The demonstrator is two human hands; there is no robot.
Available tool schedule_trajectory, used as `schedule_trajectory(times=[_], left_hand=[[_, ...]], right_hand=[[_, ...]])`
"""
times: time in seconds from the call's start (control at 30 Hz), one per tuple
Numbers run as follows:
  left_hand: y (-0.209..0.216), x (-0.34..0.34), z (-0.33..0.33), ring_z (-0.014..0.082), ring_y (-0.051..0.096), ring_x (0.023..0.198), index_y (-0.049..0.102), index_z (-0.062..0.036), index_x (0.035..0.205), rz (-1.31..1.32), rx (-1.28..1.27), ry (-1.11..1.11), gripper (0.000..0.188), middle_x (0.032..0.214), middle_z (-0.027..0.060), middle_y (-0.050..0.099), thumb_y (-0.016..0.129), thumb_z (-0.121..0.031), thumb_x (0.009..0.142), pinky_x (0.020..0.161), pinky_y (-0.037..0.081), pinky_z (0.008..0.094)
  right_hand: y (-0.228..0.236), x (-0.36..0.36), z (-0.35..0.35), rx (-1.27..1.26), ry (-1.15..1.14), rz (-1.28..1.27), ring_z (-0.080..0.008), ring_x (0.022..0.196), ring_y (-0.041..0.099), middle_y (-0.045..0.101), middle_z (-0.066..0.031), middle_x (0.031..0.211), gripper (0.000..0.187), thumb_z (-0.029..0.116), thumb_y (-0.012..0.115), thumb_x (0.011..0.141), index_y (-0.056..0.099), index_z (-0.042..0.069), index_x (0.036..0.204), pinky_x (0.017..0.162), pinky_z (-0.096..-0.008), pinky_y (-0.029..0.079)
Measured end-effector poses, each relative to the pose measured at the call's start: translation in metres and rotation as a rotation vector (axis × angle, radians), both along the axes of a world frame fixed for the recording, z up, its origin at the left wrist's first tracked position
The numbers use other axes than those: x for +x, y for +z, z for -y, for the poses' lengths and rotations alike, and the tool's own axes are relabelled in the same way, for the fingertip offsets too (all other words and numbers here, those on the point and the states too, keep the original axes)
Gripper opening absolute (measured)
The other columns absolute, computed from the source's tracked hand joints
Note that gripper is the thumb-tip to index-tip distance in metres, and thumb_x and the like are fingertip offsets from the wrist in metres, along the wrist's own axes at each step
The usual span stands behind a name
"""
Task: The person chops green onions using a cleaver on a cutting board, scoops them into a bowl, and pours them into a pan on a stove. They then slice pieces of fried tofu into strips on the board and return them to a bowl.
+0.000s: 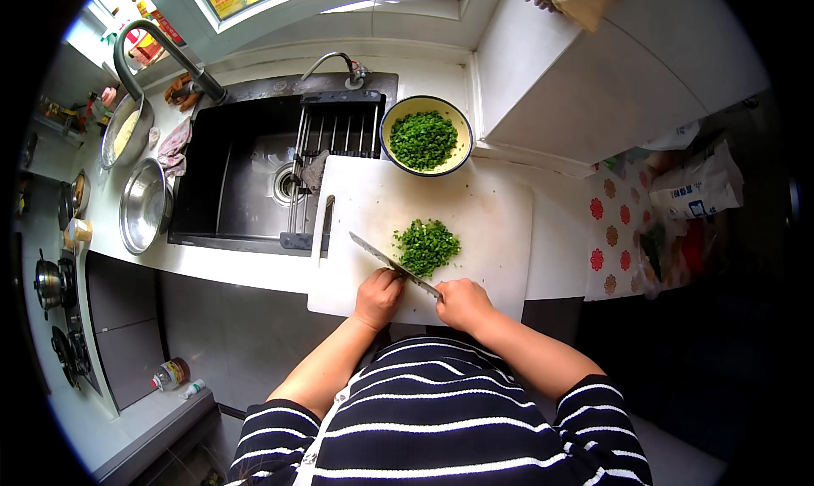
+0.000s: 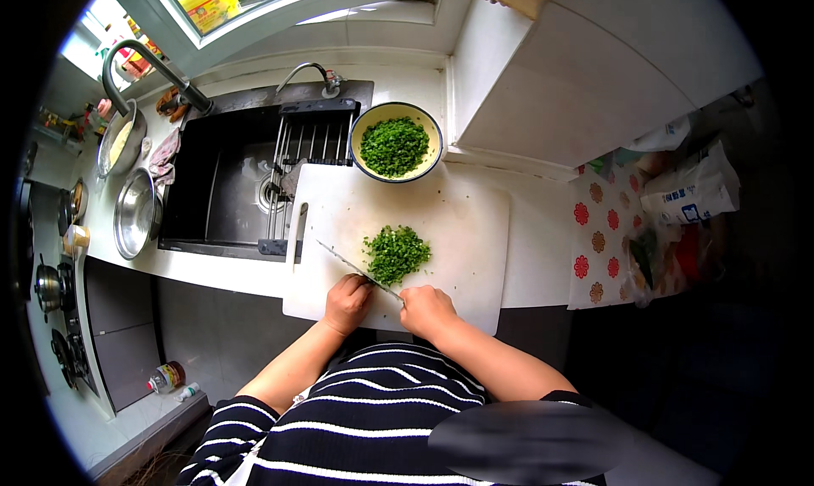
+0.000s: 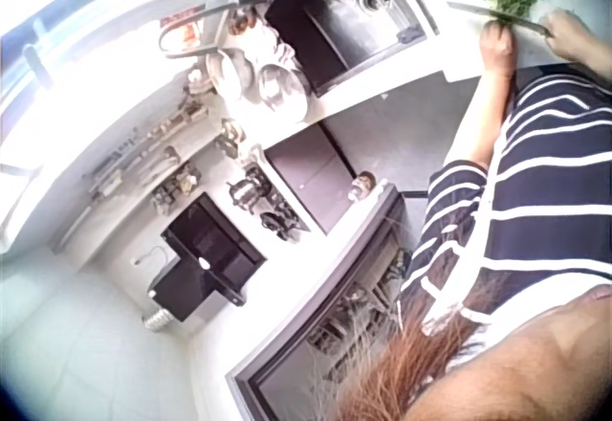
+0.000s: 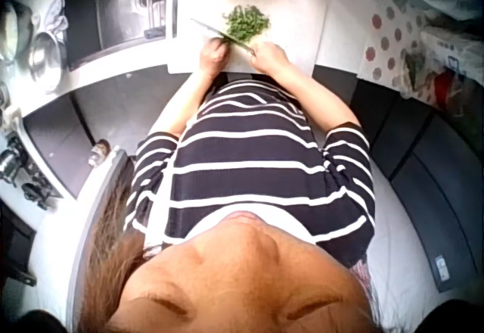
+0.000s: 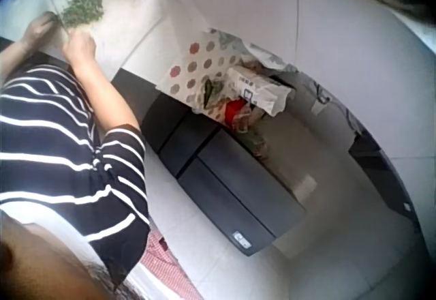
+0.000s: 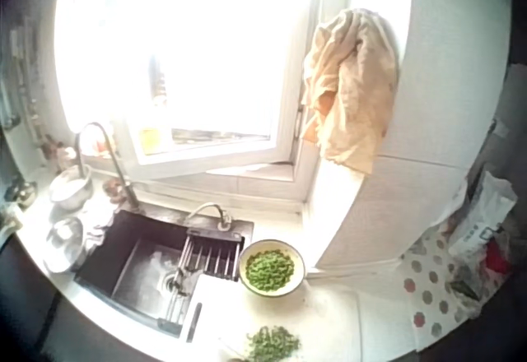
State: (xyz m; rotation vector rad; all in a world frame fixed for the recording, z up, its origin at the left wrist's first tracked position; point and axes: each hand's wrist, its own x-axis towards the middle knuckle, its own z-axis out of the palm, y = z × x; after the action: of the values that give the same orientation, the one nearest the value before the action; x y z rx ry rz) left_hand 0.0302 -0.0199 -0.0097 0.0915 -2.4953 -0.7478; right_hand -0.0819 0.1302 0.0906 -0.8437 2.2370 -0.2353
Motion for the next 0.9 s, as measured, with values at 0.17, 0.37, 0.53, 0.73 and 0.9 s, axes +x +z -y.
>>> schedule_trajectory(times=[0.17,0.37,0.53,0.73,0.9], left_hand=[[0.004,0.000,0.000,0.0246,0.062,0.079,0.063,-0.0051,0.079,-0.009,-0.018,0.003,0.009,0.084,0.0071,0.063,0.066,-0.003,0.070,0.066,0.053,0.0340],[0.003,0.003,0.000,0.0261,0.062,0.079,0.066,-0.0054,0.082,0.023,-0.004,0.005,0.015,0.085,0.0078,0.063,0.067,-0.004,0.068,0.067,0.053,0.0351],[0.017,0.004,-0.001,0.0278,0.062,0.079,0.067,-0.0058,0.085,0.035,0.050,0.054,0.018,0.085,0.0085,0.063,0.072,-0.006,0.068,0.068,0.052,0.0367],[0.018,0.015,0.002,0.0276,0.059,0.074,0.067,-0.0070,0.084,0.078,0.050,0.130,0.017,0.083,0.0077,0.063,0.075,-0.008,0.069,0.063,0.049,0.0371],[0.008,0.014,-0.002,0.0267,0.058,0.071,0.065,-0.0077,0.080,0.074,0.006,0.132,0.011,0.080,0.0070,0.062,0.070,-0.008,0.069,0.061,0.049,0.0372]], right_hand=[[-0.008,0.003,0.005,0.043,0.036,-0.005,-0.0389,0.084,0.067,0.069,-0.0209,0.087,0.018,0.015,0.059,0.076,0.070,0.007,0.089,0.077,-0.0479,0.054],[-0.031,0.009,0.030,-0.034,0.008,-0.084,-0.0389,0.078,0.065,0.068,-0.0195,0.080,0.021,0.016,0.058,0.076,0.072,0.010,0.090,0.073,-0.0496,0.053],[-0.021,-0.008,0.023,-0.150,-0.028,0.011,-0.0391,0.081,0.066,0.068,-0.0195,0.083,0.021,0.015,0.058,0.077,0.072,0.011,0.092,0.076,-0.0473,0.054],[-0.005,-0.002,0.006,-0.110,0.006,-0.029,-0.0383,0.080,0.066,0.068,-0.0195,0.081,0.021,0.015,0.057,0.077,0.072,0.011,0.092,0.076,-0.0472,0.054],[-0.012,0.009,0.005,-0.064,0.025,-0.046,-0.0381,0.082,0.067,0.069,-0.0201,0.084,0.020,0.014,0.058,0.078,0.071,0.008,0.091,0.077,-0.0471,0.054]])
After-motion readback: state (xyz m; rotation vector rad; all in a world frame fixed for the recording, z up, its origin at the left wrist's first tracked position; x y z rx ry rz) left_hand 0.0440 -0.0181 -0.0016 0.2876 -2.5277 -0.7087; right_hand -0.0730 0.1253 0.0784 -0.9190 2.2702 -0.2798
